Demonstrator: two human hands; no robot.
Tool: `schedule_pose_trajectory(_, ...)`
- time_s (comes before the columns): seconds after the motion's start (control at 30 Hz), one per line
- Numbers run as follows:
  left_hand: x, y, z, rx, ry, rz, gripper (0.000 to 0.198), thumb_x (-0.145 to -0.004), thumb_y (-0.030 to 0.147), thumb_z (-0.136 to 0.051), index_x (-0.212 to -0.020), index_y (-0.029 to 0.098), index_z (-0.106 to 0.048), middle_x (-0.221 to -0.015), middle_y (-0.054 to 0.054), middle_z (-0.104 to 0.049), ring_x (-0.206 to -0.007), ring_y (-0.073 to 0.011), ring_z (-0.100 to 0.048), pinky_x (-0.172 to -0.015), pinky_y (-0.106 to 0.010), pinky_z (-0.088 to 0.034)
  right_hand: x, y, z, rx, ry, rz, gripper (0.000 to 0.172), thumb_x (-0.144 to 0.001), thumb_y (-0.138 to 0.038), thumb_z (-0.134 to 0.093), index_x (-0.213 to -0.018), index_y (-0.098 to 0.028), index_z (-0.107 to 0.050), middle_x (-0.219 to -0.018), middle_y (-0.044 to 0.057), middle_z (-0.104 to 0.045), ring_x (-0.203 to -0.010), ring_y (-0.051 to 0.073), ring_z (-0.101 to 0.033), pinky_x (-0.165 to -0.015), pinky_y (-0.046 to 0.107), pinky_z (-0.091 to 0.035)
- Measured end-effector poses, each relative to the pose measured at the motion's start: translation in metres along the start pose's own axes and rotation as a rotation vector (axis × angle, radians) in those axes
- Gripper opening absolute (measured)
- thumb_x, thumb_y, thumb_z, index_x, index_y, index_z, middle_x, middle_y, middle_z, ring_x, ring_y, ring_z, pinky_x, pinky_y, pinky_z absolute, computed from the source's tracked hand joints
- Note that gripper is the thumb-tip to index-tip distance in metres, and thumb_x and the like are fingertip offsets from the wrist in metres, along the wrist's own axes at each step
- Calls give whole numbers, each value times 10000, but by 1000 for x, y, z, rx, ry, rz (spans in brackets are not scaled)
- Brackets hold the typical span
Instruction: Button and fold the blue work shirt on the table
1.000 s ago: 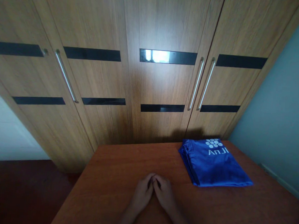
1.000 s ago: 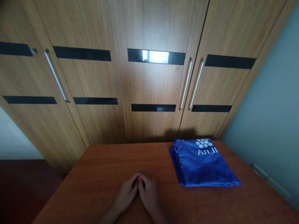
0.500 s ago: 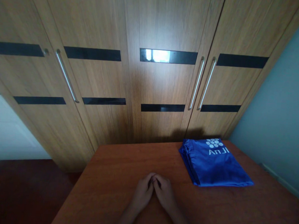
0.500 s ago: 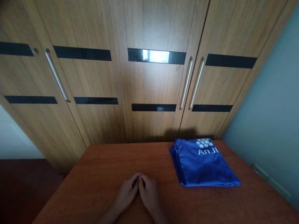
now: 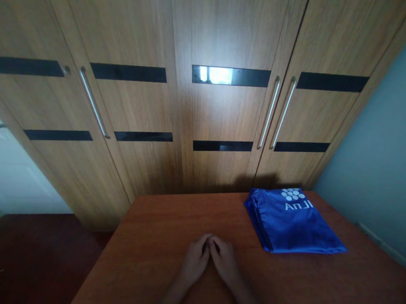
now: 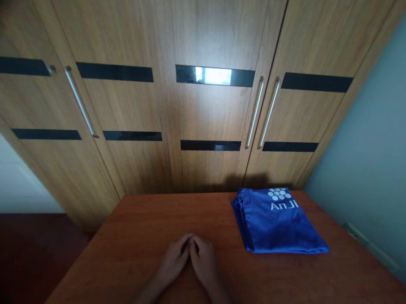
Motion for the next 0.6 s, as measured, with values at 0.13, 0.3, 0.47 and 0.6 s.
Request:
schedule_pose_trajectory(0.13, 0, -1, 0, 5, 8, 5, 312, -844, 141, -417, -1081, 194, -613, -1083, -74, -688, -1000, -185, -631, -919, -318, -464, 0, 1, 0, -8, -2, 4, 275, -899, -191, -413, -887, -196, -688, -858, 58, -706, -779, 172, -646, -718, 254, -453)
schedule_pose_trajectory(0.3, 0, 0, 0, 12, 14, 5, 304, -851, 150, -418, -1076, 201, -616, -1075, -69, -689, -978, -180, -637, -901, -310, -470, 1, 1, 0, -16, 3, 3, 267, -904, -203, -411, -870, -190, -675, -847, 58, -702, -779, 174, -647, -712, 255, -452)
schedule_pose_trajectory(0.47, -1, 0, 0, 23, 11, -4, 308, -852, 145, -415, -1078, 203, -615, -1076, -65, -688, -976, -174, -634, -897, -300, -468, 1, 0, 0, -12, -1, -1, 267, -899, -201, -416, -875, -195, -681, -846, 56, -705, -774, 170, -648, -714, 256, -454)
schedule_pose_trajectory(0.6, 0, -2, -1, 15, 13, 3, 306, -860, 151, -412, -1088, 201, -610, -1082, -67, -685, -989, -174, -631, -910, -301, -462, 1, 3, -1, -14, -7, 2, 274, -897, -202, -417, -896, -201, -691, -861, 56, -709, -777, 168, -650, -712, 254, -460)
Point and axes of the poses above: each hand's wrist, its own x-axis away from the middle knuckle, its own z-axis out of the back of the hand, y = z × x, the point moved 3 cm from there along -x, towards the middle knuckle
